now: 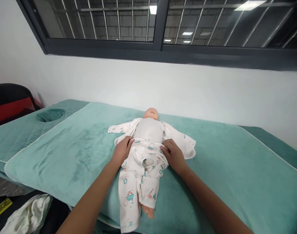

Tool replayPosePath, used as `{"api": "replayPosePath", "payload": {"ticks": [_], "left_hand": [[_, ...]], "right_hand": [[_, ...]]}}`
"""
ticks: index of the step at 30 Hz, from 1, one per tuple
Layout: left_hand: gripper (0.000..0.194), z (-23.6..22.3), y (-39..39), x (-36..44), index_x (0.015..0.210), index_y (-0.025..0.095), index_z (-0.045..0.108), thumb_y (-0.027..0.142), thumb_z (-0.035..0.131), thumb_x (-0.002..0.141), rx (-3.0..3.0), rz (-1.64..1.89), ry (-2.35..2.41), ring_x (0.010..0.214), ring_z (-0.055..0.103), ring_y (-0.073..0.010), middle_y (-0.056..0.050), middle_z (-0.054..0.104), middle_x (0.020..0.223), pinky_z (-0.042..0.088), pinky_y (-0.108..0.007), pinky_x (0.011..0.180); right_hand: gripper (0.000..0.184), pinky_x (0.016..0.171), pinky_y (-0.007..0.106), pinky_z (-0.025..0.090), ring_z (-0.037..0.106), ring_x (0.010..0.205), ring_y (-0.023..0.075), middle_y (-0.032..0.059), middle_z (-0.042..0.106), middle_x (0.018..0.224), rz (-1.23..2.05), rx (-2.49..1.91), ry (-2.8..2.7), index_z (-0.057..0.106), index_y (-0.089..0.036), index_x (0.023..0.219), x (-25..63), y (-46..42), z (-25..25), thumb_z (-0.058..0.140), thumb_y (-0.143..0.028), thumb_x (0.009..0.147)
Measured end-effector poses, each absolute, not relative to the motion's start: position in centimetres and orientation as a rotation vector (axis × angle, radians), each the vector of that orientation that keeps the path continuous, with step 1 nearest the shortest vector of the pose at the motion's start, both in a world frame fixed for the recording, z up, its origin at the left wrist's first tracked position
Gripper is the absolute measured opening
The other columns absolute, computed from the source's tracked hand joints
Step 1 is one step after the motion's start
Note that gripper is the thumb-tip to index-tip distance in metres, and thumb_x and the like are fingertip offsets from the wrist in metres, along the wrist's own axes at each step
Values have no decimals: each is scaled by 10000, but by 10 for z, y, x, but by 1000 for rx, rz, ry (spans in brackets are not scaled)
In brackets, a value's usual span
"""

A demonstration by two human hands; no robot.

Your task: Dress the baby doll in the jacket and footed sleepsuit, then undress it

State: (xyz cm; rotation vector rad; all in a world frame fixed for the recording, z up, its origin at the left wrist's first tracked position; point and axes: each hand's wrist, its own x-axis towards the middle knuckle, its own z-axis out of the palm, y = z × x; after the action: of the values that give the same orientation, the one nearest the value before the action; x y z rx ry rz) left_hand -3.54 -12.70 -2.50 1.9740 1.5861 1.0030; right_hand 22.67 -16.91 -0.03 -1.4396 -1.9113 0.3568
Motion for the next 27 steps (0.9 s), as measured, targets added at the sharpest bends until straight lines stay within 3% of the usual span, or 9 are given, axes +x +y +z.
{"api": "replayPosePath", "payload": {"ticks": [3,6,8,11,15,22,27], "left_hand": [[249,-24,-129,-36,866,221,508,420,372,926,2000,1076,1438,1061,577,-220,-88,632,1152,423,-325,878],[198,-16,-130,-32,864,224,484,381,378,925,1977,1115,1342,1225,504,-221,-96,547,1349,385,-344,983],[196,-7,-126,-26,908,230,491,383,369,929,1955,1047,1422,1134,563,-236,-96,617,1244,413,-361,927],[209,10,-109,-17,942,228,507,385,369,931,1905,987,1616,889,618,-248,-72,674,921,425,-352,786],[190,18,-74,-5,889,215,524,362,406,912,1826,1062,1686,801,594,-233,-46,633,779,396,-321,725],[277,-5,-63,-7,772,199,545,455,481,856,1703,1100,1594,725,544,-167,8,606,730,401,-264,672],[344,9,-83,-28,774,187,548,524,503,825,1482,903,1290,612,478,-126,28,530,672,374,-236,561]], "right_hand": [[206,937,378,412,515,1161,244,127,495,1329,291,-1323,-1845,571,-209,835,222,-165,-11,461,-365,910],[215,894,373,425,568,1090,250,98,620,1209,412,-1355,-1796,582,-222,837,223,-152,-8,461,-389,899],[232,743,332,428,603,847,224,51,685,917,436,-1473,-1724,572,-231,820,224,-140,-1,452,-415,895],[249,607,286,331,498,639,185,-10,571,643,318,-1597,-1657,500,-238,741,224,-119,8,447,-432,888],[264,583,275,266,428,602,167,-23,501,625,245,-1663,-1630,421,-238,711,218,-92,11,419,-428,894],[353,578,273,276,415,604,161,-34,463,585,389,-1663,-1541,394,-234,666,221,-79,-4,464,-519,863],[482,518,270,291,401,547,134,-27,444,551,929,-1563,-1616,404,-211,577,239,-87,4,466,-602,851]]}}
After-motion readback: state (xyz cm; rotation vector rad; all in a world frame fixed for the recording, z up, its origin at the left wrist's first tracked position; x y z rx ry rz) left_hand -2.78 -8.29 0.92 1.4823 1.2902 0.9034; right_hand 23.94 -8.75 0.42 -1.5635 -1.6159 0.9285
